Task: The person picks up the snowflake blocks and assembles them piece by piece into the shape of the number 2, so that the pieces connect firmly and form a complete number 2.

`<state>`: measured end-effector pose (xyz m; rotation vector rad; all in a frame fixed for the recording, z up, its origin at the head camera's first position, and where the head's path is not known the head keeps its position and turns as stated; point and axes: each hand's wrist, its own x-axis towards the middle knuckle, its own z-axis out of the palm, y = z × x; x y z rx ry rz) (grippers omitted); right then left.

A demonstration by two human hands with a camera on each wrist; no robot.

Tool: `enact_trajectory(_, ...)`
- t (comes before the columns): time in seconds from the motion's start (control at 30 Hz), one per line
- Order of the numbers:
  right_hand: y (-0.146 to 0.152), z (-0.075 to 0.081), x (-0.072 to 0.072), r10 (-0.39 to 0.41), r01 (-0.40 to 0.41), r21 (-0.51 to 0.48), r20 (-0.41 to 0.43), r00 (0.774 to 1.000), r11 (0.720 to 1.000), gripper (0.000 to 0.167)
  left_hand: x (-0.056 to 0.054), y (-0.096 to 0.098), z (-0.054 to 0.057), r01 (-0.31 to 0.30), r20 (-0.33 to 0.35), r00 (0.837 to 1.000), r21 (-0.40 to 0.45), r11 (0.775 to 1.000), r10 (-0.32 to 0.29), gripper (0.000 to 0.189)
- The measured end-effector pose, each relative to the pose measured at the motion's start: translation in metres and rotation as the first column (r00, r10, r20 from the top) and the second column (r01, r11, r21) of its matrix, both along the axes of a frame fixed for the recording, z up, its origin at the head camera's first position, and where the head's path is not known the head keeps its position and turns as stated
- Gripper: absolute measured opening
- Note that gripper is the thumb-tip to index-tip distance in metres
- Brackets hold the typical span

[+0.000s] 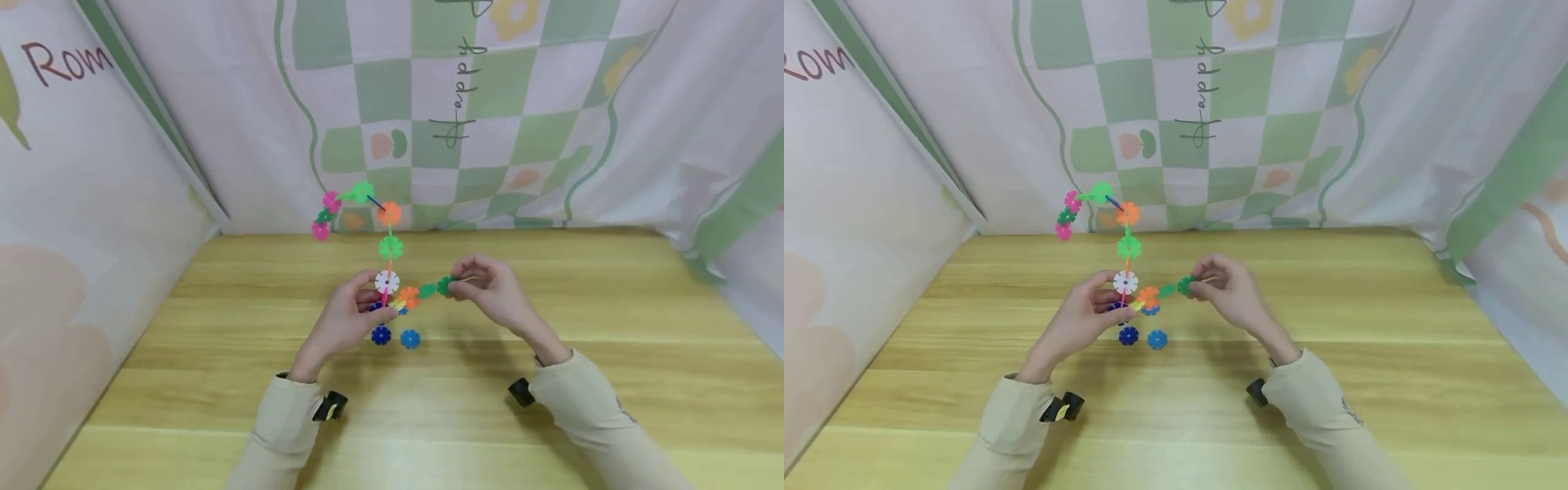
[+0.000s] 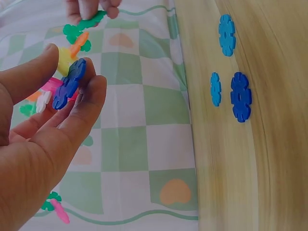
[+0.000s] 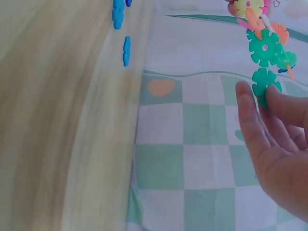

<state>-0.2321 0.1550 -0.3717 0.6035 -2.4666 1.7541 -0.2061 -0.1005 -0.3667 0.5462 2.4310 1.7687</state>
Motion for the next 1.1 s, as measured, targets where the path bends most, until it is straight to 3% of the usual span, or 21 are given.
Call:
enact_trajectory(0.2,0.0007,0.003,0.0009,0.035,-0.035,0.006,-0.091,0.995,0.999,0.01,-0.001,0.0002,0.0002,-0.003,-0.025,1.0,-0.031,1.0,0.002,0.049)
enact_trajectory(0.53,-0.0004,0.004,0.0038,0.044,-0.044,0.004,-0.145,0.988,0.999,0.009,-0.0001,0.0012,0.0006,-0.002,-0.006,1.0,-0.037,0.999,0.001,0.046)
enact_trajectory(0.77,-0.0024,0.0043,0.0055,0.042,-0.048,-0.036,-0.169,0.985,0.998,0.01,-0.0008,0.0016,-0.001,0.067,0.001,0.998,0.063,0.996,-0.067,0.047)
enact_trajectory(0.97,-0.0032,0.003,0.0047,0.027,-0.034,-0.035,-0.182,0.983,0.999,0.01,-0.0015,0.0005,-0.0025,0.107,-0.02,0.994,0.061,0.992,-0.106,0.047)
enact_trajectory(1.1,-0.0025,0.0017,0.0041,0.001,-0.005,-0.023,-0.194,0.981,1.0,0.009,-0.001,0.0006,-0.0026,0.099,0.015,0.995,0.07,0.993,-0.101,0.054)
